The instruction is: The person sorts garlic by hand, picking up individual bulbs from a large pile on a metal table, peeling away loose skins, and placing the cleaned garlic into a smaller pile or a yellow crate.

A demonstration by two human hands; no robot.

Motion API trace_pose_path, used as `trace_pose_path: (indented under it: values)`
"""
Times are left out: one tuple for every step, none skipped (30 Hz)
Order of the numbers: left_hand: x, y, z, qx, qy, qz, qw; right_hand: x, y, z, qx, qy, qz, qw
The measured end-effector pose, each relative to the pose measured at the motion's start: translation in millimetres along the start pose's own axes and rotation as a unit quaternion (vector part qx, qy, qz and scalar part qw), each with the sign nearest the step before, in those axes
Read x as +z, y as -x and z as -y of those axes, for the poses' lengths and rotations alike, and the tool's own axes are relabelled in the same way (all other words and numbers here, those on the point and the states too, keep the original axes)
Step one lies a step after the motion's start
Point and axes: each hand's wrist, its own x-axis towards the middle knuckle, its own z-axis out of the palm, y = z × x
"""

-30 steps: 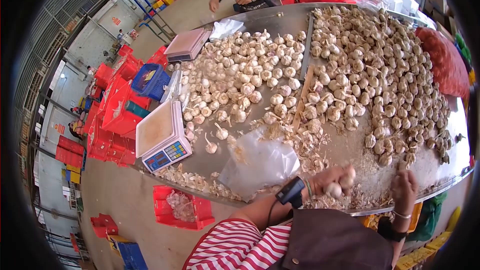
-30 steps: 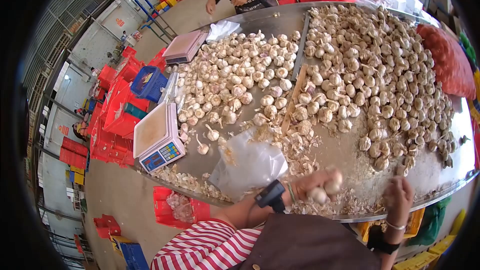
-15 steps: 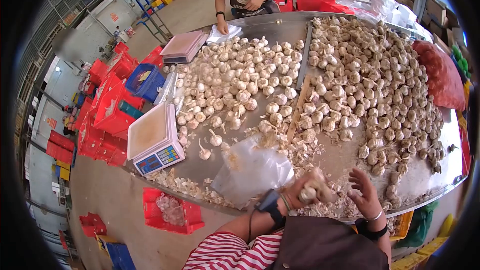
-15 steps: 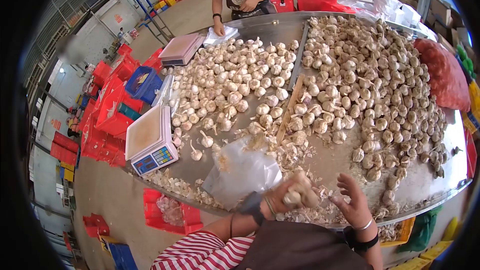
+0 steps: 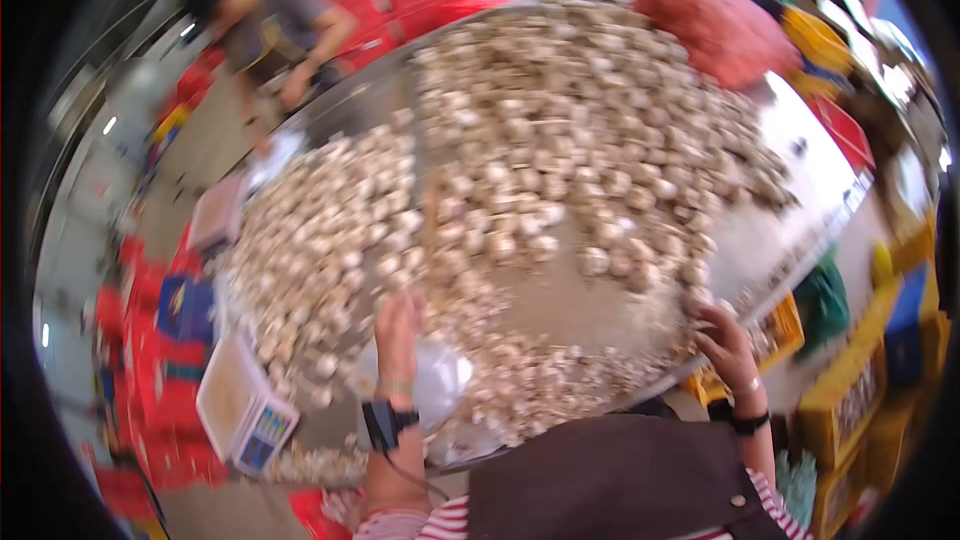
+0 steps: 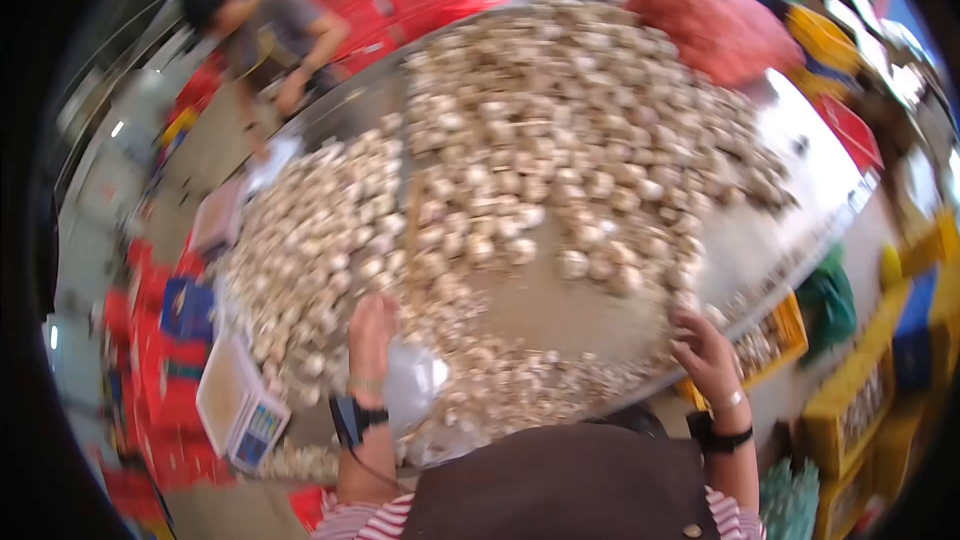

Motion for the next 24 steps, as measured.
trace_pose_path:
  values:
    - [19.8,20.1,12.0,-0.032,-0.048,0.062,0.996,-7.9,1.0,14.4,-0.004,0.027,-0.004,1.000]
    - [44.3,43.3,26.3,-0.044,-0.104,0.097,0.989,-19.8,-1.0,13.6,0.033,-0.009,0.005,0.999]
    - [69.1,68.9,40.7,-0.051,-0.158,0.120,0.979,-32.2,-7.2,11.7,0.027,0.036,-0.001,0.999]
    - [87.2,90.7,50.7,-0.050,-0.229,0.160,0.959,-46.5,-16.5,10.6,-0.010,0.089,0.005,0.996]
    - [102.2,107.6,60.7,-0.046,-0.298,0.190,0.934,-60.8,-31.3,10.8,-0.052,0.141,0.019,0.989]
    - [112.2,119.3,73.6,-0.021,-0.325,0.211,0.921,-74.9,-47.6,14.1,-0.077,0.172,0.026,0.982]
    - [122.5,131.2,81.5,0.000,-0.353,0.228,0.907,-87.5,-63.8,18.9,-0.101,0.202,0.037,0.973]
    - [133.6,143.8,85.7,-0.003,-0.355,0.220,0.909,-98.0,-82.1,27.5,-0.124,0.225,0.050,0.965]
    - [146.7,155.4,83.3,0.013,-0.392,0.193,0.899,-109.2,-104.5,28.8,-0.157,0.277,0.070,0.946]
    - [158.9,163.5,82.6,0.031,-0.429,0.166,0.887,-119.1,-128.1,27.8,-0.208,0.309,0.088,0.924]
    - [168.1,169.6,85.3,0.031,-0.432,0.158,0.887,-127.1,-152.3,26.5,-0.259,0.340,0.105,0.898]
    - [176.0,174.3,88.4,0.037,-0.452,0.118,0.884,-132.5,-177.2,29.3,-0.269,0.339,0.131,0.892]
    - [183.9,178.0,91.7,0.043,-0.469,0.078,0.879,-136.6,-201.6,30.9,-0.279,0.340,0.156,0.884]
    - [191.0,180.2,94.4,0.043,-0.471,0.072,0.878,-139.0,-226.1,23.8,-0.284,0.371,0.147,0.872]
    - [195.5,179.9,96.3,0.049,-0.486,0.027,0.872,-140.1,-245.1,32.5,-0.277,0.389,0.160,0.864]
    - [197.0,179.5,98.3,0.053,-0.500,-0.019,0.864,-141.2,-275.0,22.8,-0.272,0.389,0.164,0.865]
    - [196.5,180.4,102.1,0.057,-0.512,-0.065,0.855,-139.9,-305.6,12.4,-0.267,0.389,0.168,0.865]
    - [191.2,181.1,110.4,0.075,-0.521,-0.078,0.847,-136.9,-324.9,16.3,-0.250,0.418,0.128,0.864]
    - [192.4,179.9,109.4,0.073,-0.521,-0.085,0.846,-132.5,-342.4,21.2,-0.233,0.445,0.088,0.860]
    - [193.5,180.9,107.6,0.090,-0.535,-0.083,0.836,-134.1,-365.1,23.0,-0.202,0.448,0.085,0.867]
    - [194.8,181.6,106.0,0.107,-0.549,-0.082,0.825,-135.2,-388.6,18.7,-0.207,0.431,0.062,0.876]
    - [194.8,181.4,105.8,0.106,-0.548,-0.092,0.825,-134.6,-408.7,17.9,-0.205,0.454,0.014,0.867]
    - [193.7,181.6,105.9,0.087,-0.547,-0.085,0.828,-135.0,-427.7,17.4,-0.203,0.474,-0.036,0.856]
    - [193.2,180.6,105.2,0.069,-0.547,-0.077,0.831,-137.6,-443.2,21.3,-0.183,0.464,-0.049,0.865]
